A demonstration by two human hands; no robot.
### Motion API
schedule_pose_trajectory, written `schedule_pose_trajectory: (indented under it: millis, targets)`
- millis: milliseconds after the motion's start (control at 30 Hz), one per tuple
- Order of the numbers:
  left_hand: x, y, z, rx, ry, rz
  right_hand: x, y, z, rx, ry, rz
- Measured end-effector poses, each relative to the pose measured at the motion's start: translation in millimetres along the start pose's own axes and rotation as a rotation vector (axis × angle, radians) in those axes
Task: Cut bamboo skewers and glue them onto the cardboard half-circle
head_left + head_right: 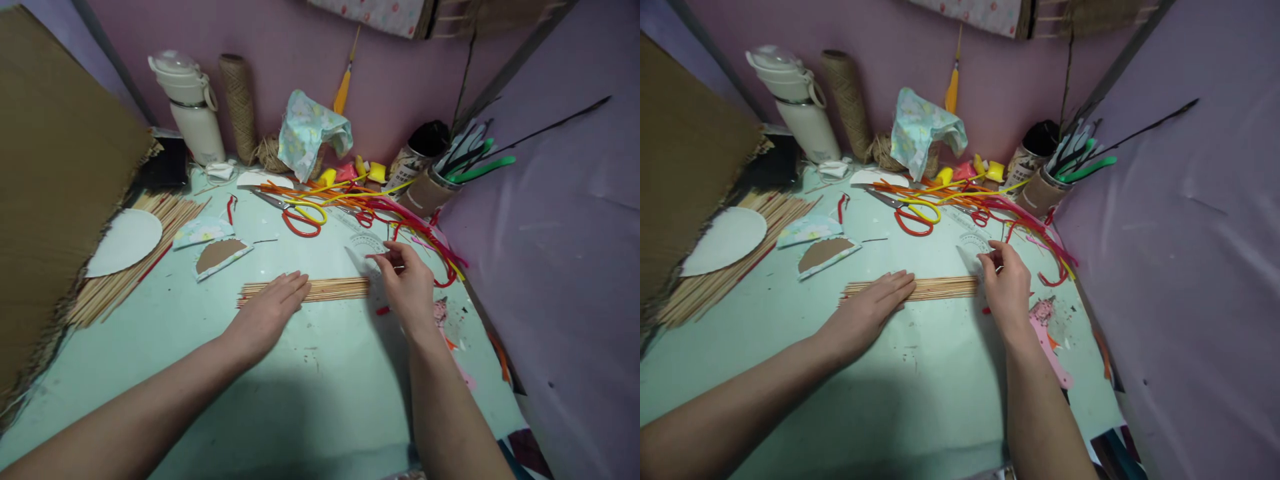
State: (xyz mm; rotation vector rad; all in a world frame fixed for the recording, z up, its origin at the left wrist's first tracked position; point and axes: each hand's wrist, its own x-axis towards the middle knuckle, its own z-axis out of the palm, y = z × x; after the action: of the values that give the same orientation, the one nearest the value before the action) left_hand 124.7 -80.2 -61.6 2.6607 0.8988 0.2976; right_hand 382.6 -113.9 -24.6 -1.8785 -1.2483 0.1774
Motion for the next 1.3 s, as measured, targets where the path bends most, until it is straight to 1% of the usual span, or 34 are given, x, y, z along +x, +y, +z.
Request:
schedule_pose_trajectory:
  millis: [100,233,400,567,700,767,800,867,933,1000,1033,1100,1133,1167,1200,1267,1300]
  targets:
    - [2,6,-1.3,0.105,-0.024,-0.008,0,1,0,0.0,-0.007,-0.002]
    - [1,11,-3.3,0.177,-0.124,-0.02,0,3,2,0.0,-0.004,0.0]
    - [1,12,-5.0,0.16,-0.16,-0.021,-1,2,2,-0.017,-0.03,-0.005]
    - [2,12,-7.0,0.117,-0.176,-0.021,-2,1,3,-0.019,-0.034,-0.001]
    - [2,14,-7.3,0.134,-0.187,-0.037,-4,-2,4,0.0,-0.03,0.001]
    - [1,16,-8.7,0.143,-0.148,-0.029,-4,-4,4,0.04,-0.021,0.011]
    - [1,17,-10.0,0.144,-0.108,-0.019,-5,-6,4,0.066,-0.018,0.018]
    - [1,19,-14.3,0.133,0.011,0.017,-6,-10,4,0.125,-0.026,0.035]
    - [1,20,-19.6,0.085,0.151,0.061,-8,-13,6,0.215,-0.071,0.051]
    - [1,21,-24.7,-0.015,0.277,0.072,-12,-16,9,0.326,-0.164,0.065]
    - [1,21,-27.0,-0.08,0.331,0.048,-14,-17,10,0.375,-0.225,0.068]
    - [1,21,-31.0,-0.229,0.405,-0.057,-21,-22,14,0.437,-0.35,0.056]
    - [2,21,-33.0,-0.314,0.41,-0.123,-25,-25,16,0.452,-0.407,0.035]
    - [3,22,-35.2,-0.404,0.381,-0.185,-29,-29,18,0.461,-0.457,0.001]
    - [4,23,-38.0,-0.494,0.318,-0.235,-33,-33,19,0.464,-0.503,-0.046]
    - [7,25,-46.0,-0.623,0.129,-0.286,-41,-39,22,0.458,-0.587,-0.145]
    - [7,26,-51.6,-0.648,0.051,-0.293,-43,-42,22,0.452,-0.613,-0.185]
